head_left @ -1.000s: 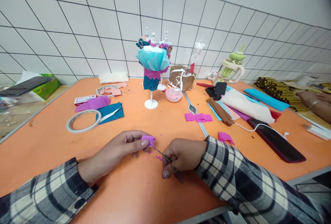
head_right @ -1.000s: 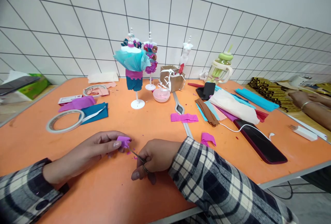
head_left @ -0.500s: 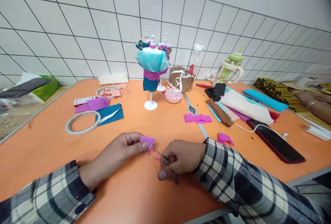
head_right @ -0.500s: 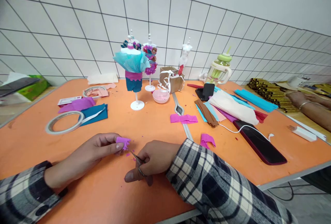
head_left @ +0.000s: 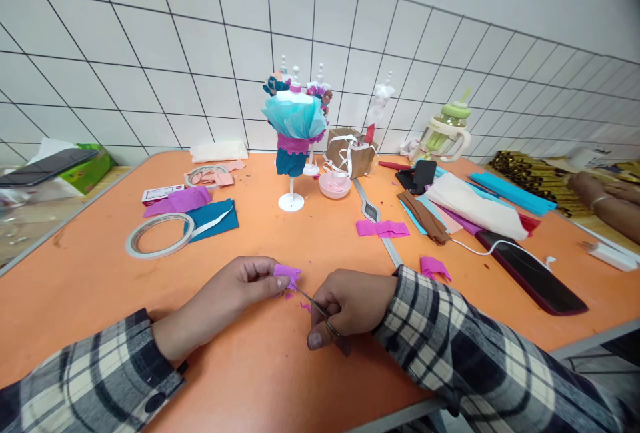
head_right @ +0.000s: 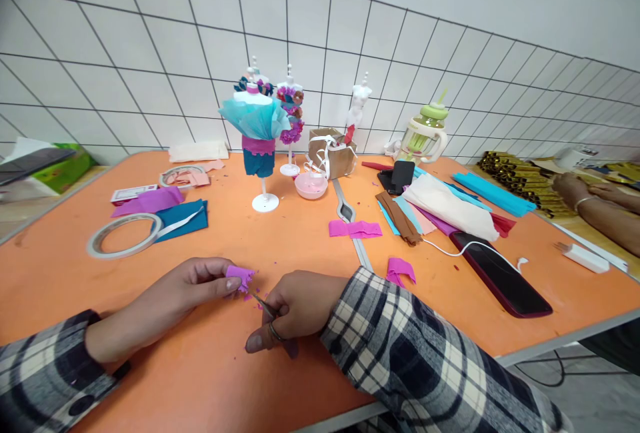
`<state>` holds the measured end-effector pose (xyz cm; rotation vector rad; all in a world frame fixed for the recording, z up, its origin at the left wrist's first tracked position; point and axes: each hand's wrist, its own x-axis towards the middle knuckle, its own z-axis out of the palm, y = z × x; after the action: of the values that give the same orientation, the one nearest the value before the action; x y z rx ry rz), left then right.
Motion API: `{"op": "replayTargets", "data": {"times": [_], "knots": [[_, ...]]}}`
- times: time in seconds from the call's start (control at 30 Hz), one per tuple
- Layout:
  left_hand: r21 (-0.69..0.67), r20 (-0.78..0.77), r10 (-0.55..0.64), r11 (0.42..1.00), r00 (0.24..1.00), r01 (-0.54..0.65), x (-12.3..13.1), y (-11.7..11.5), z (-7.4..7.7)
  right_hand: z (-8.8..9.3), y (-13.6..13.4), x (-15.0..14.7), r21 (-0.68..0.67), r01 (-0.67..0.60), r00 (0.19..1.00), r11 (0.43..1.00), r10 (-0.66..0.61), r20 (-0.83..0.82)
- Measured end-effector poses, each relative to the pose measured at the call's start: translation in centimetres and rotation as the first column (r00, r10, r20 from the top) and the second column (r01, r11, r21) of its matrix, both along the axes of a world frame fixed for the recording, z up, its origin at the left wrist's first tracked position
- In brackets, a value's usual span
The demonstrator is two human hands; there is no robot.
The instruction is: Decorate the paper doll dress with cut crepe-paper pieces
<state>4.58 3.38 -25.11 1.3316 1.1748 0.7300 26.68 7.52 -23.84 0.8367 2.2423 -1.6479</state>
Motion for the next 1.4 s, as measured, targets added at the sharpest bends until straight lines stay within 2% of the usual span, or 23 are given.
{"op": "replayTargets", "data": {"times": [0.27, 0.47, 0.6, 0.77, 1.0, 1.4], "knots": [[0.076, 0.018, -0.017, 0.997, 1.000, 0.016, -0.1, 0.0, 0.0, -0.5, 0.1, 0.0, -0.061, 0.030, 1.000, 0.998, -0.030, 0.009], [0.111, -0.074, 0.032, 0.994, 0.997, -0.024, 0.5, -0.2, 0.3, 0.2, 0.0, 0.0, 0.007, 0.006, 1.000, 1.000, -0.006, -0.020], [0.136, -0.084, 0.026, 0.991, 0.996, -0.014, 0.4, -0.2, -0.1, 0.6, 0.0, 0.0, -0.020, 0.017, 1.000, 1.000, -0.017, -0.008], [0.158, -0.121, 0.010, 0.987, 0.993, 0.009, 0.1, 0.0, -0.5, 0.1, 0.0, 0.0, -0.053, 0.035, 0.999, 0.998, -0.036, -0.008], [0.204, -0.210, 0.050, 0.979, 0.976, -0.006, 0.2, 0.1, 0.0, -0.1, 0.1, 0.2, -0.055, 0.028, 0.999, 0.998, -0.030, -0.037], [0.202, -0.178, 0.045, 0.979, 0.983, -0.009, 0.4, 0.0, 0.3, -0.4, 0.0, 0.1, -0.079, 0.060, 0.996, 0.995, -0.065, -0.057]]}}
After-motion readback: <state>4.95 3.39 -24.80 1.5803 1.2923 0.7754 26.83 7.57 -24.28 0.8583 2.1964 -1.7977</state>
